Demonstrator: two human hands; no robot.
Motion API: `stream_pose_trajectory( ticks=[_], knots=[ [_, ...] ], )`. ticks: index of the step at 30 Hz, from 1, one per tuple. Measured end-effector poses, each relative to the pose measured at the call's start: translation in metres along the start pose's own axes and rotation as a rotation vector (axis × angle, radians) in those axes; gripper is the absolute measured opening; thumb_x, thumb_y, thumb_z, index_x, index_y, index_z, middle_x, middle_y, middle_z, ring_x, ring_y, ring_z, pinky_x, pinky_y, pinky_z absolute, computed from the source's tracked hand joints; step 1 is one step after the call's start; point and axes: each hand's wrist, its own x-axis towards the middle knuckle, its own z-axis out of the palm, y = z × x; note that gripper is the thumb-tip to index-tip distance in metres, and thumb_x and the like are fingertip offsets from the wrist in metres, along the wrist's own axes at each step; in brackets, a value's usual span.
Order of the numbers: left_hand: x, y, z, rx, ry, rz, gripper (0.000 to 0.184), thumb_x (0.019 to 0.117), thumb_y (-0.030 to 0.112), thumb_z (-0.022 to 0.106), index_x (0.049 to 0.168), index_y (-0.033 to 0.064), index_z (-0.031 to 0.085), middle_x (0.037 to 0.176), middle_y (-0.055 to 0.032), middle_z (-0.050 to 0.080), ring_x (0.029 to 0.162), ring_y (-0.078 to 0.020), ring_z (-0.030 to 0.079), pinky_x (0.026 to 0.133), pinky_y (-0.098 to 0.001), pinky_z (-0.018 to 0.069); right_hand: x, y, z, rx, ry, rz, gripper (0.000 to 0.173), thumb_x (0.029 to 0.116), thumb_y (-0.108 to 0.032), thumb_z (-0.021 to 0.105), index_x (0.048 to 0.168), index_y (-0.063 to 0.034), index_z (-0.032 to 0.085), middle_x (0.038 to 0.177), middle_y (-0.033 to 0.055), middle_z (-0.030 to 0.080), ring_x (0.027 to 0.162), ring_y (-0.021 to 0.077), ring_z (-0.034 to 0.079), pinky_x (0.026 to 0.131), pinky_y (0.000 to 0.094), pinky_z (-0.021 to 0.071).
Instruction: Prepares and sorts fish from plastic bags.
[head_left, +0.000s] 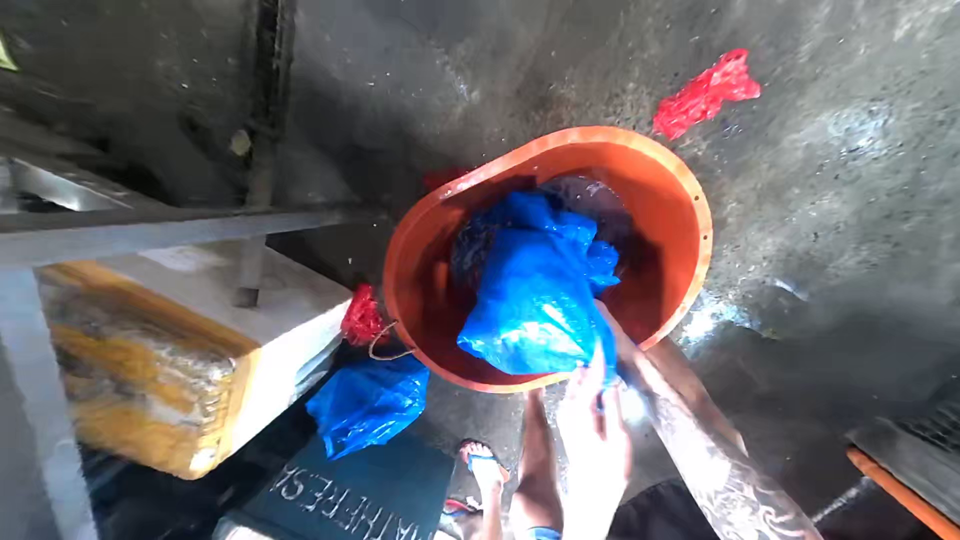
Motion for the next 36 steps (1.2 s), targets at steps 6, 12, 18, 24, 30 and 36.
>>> stream_pose_trajectory(
  ticks=[6, 12, 18, 24, 30, 36],
  knots=[
    [0.058, -0.109, -0.061, -0.276, 0.200, -0.319, 0.039, 0.1084, 0.004, 0.039, 0.145, -0.0049, 0.050, 0.130, -0.0178, 0.066, 0.108, -0.0186, 0.070, 0.091, -0.0374, 0.0603, 0.098, 0.088, 0.079, -0.470, -0.099, -0.099, 0.043, 0.1026, -0.019, 0.060, 0.138, 0.0047, 0.056, 0.133, 0.0263, 0.062, 0.126, 0.0376, 0.061, 0.109, 0.0540, 0.0486],
    [0.105, -0.212, -0.065, -0.141, 0.252, -0.545, 0.035, 0.1103, 0.010, 0.041, 0.140, 0.0038, 0.059, 0.128, -0.0204, 0.066, 0.106, -0.0269, 0.069, 0.087, -0.0461, 0.0591, 0.068, 0.119, 0.024, -0.651, 0.123, -0.076, 0.042, 0.1008, -0.021, 0.062, 0.140, -0.0079, 0.062, 0.134, 0.0152, 0.067, 0.124, 0.0297, 0.064, 0.108, 0.0508, 0.0510],
    [0.097, -0.215, -0.057, -0.136, 0.291, -0.473, 0.035, 0.1088, 0.007, 0.040, 0.138, 0.0024, 0.061, 0.127, -0.0183, 0.067, 0.107, -0.0226, 0.069, 0.089, -0.0429, 0.0590, 0.154, 0.089, -0.100, -0.875, 0.536, -0.075, 0.056, 0.0905, -0.012, 0.067, 0.142, 0.0011, 0.049, 0.141, 0.0292, 0.054, 0.124, 0.0439, 0.060, 0.100, 0.0580, 0.0530],
    [0.103, -0.221, -0.059, -0.148, 0.377, -0.521, 0.035, 0.1086, 0.006, 0.041, 0.137, 0.0042, 0.061, 0.126, -0.0131, 0.067, 0.104, -0.0169, 0.068, 0.084, -0.0371, 0.0584, 0.287, 0.041, -0.136, -1.210, 0.073, -0.007, 0.132, 0.0695, -0.012, 0.090, 0.167, -0.0354, 0.003, 0.169, 0.0290, 0.004, 0.144, 0.0636, 0.025, 0.098, 0.0830, 0.0352],
    [0.104, -0.222, -0.047, -0.196, 0.445, -0.562, 0.034, 0.1091, 0.008, 0.043, 0.136, 0.0072, 0.063, 0.121, -0.0109, 0.070, 0.098, -0.0165, 0.069, 0.077, -0.0356, 0.0591, 0.281, 0.113, -0.136, -0.367, 0.040, 0.046, 0.060, 0.0954, -0.011, 0.068, 0.151, -0.0087, 0.045, 0.138, 0.0154, 0.059, 0.123, 0.0215, 0.060, 0.101, 0.0425, 0.0538],
    [0.109, -0.166, -0.017, -0.250, 0.502, -0.460, 0.035, 0.1076, 0.009, 0.051, 0.141, -0.0016, 0.053, 0.111, -0.0148, 0.070, 0.090, -0.0157, 0.072, 0.078, -0.0345, 0.0629, 0.173, 0.117, -0.115, -0.650, 0.300, -0.136, 0.054, 0.0804, 0.001, 0.071, 0.134, -0.0025, 0.062, 0.124, 0.0246, 0.067, 0.114, 0.0422, 0.066, 0.093, 0.0670, 0.0528]
  ],
)
